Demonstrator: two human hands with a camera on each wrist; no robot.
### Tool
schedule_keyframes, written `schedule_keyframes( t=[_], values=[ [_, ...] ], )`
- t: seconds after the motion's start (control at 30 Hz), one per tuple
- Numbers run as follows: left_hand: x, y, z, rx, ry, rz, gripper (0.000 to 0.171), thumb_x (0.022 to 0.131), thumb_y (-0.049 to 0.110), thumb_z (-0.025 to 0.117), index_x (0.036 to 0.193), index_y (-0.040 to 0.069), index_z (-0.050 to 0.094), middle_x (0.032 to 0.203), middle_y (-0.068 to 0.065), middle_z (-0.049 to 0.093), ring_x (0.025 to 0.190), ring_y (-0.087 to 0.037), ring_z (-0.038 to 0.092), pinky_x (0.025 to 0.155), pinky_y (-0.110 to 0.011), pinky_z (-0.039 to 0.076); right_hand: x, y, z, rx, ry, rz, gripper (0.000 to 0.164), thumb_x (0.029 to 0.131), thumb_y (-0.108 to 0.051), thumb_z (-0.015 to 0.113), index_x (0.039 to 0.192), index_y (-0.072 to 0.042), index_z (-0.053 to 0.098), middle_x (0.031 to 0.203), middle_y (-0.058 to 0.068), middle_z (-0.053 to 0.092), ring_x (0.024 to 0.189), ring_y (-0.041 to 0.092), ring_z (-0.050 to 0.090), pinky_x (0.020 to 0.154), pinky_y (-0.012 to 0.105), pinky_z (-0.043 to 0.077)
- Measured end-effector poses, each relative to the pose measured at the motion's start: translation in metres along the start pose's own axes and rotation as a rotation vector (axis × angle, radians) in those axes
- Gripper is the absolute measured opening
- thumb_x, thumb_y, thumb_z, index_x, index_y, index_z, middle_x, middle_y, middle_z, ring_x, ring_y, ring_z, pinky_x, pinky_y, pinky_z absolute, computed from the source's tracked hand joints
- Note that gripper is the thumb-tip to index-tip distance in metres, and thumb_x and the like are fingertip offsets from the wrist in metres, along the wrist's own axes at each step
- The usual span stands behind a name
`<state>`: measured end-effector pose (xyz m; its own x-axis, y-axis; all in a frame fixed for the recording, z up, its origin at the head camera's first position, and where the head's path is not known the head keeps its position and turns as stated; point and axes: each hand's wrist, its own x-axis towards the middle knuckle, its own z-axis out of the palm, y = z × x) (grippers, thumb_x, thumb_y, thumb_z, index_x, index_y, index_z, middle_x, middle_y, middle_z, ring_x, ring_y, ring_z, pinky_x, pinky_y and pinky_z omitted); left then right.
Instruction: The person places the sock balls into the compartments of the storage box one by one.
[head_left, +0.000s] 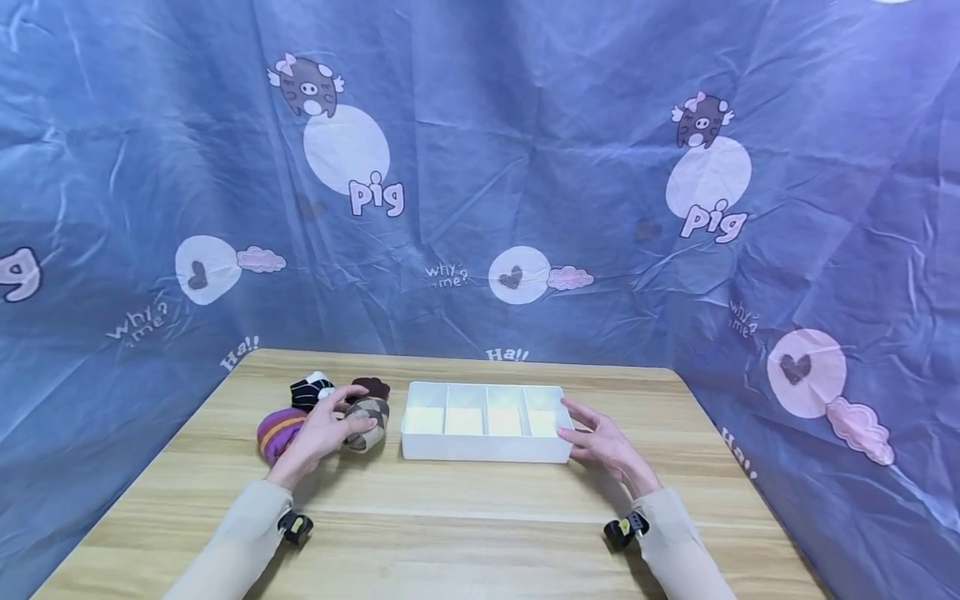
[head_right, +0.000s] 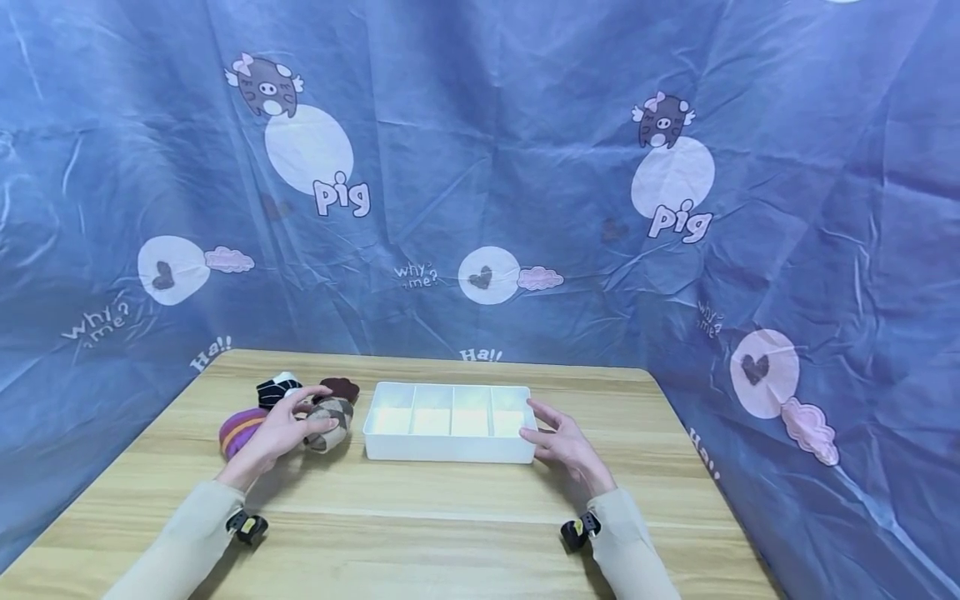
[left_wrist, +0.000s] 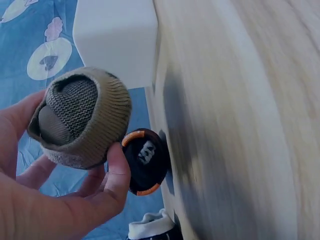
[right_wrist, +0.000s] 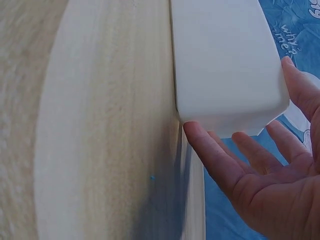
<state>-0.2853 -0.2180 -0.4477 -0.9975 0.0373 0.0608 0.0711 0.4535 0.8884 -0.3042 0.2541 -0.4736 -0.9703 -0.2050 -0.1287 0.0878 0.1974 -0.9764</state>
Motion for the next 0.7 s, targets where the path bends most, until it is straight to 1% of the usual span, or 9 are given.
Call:
schedule_keyframes(
  t=[0.1,0.2,0.27,0.33,0.47,0.6,0.7],
  values=[
    [0.002,0.001,0.001,-0.028,0.021,0.021,0.058,0.081,0.020,0.079,0.133,0.011,0.057,0.128,-0.024,0.053,0.113,-0.034,0.051,0.079,-0.028,0.050,-0.001,0.000,0.000,-0.009,-0.010,-0.007,0.075,0.090,-0.017,0.071,0.154,-0.010,0.030,0.158,0.026,0.021,0.124,0.034,0.054,0.092,0.041,0.055],
    [0.004,0.002,0.003,-0.046,0.058,0.039,0.051,0.079,0.016,0.079,0.127,0.009,0.061,0.122,-0.023,0.055,0.106,-0.031,0.054,0.078,-0.028,0.049,-0.003,-0.001,0.001,-0.013,-0.027,-0.010,0.077,0.090,-0.016,0.071,0.154,-0.010,0.029,0.158,0.027,0.021,0.130,0.040,0.049,0.090,0.040,0.056],
    [0.006,0.003,0.004,-0.059,0.087,0.044,0.049,0.078,0.015,0.080,0.124,0.009,0.063,0.119,-0.021,0.057,0.103,-0.029,0.054,0.079,-0.028,0.048,-0.004,-0.002,0.000,-0.014,-0.037,-0.013,0.078,0.090,-0.016,0.071,0.155,-0.011,0.028,0.158,0.027,0.021,0.133,0.042,0.045,0.090,0.040,0.056],
    [0.009,0.004,0.005,-0.067,0.105,0.049,0.050,0.078,0.017,0.081,0.124,0.009,0.064,0.118,-0.021,0.058,0.103,-0.028,0.054,0.081,-0.028,0.047,-0.004,-0.002,0.000,-0.009,-0.043,-0.014,0.078,0.090,-0.015,0.070,0.155,-0.011,0.027,0.158,0.027,0.021,0.134,0.042,0.044,0.090,0.040,0.056],
    [0.011,0.007,0.006,-0.108,0.122,0.054,0.055,0.078,0.022,0.083,0.128,0.009,0.062,0.125,-0.021,0.057,0.109,-0.029,0.055,0.086,-0.026,0.046,-0.005,-0.004,0.001,-0.004,-0.040,-0.016,0.078,0.091,-0.014,0.070,0.155,-0.012,0.026,0.158,0.027,0.022,0.133,0.041,0.045,0.091,0.041,0.056],
    [0.011,0.009,0.008,-0.170,0.128,0.060,0.056,0.079,0.022,0.083,0.128,0.008,0.061,0.128,-0.021,0.056,0.107,-0.029,0.059,0.082,-0.022,0.051,-0.006,-0.004,0.002,0.000,-0.037,-0.010,0.079,0.090,-0.012,0.070,0.155,-0.011,0.025,0.158,0.028,0.022,0.132,0.041,0.046,0.091,0.040,0.056],
    [0.012,0.012,0.011,-0.205,0.129,0.076,0.055,0.079,0.021,0.083,0.128,0.007,0.061,0.126,-0.022,0.058,0.102,-0.024,0.061,0.079,-0.019,0.052,-0.005,-0.005,0.003,0.010,-0.036,-0.014,0.079,0.090,-0.012,0.070,0.156,-0.010,0.024,0.157,0.028,0.023,0.131,0.041,0.047,0.091,0.041,0.056]
  ],
)
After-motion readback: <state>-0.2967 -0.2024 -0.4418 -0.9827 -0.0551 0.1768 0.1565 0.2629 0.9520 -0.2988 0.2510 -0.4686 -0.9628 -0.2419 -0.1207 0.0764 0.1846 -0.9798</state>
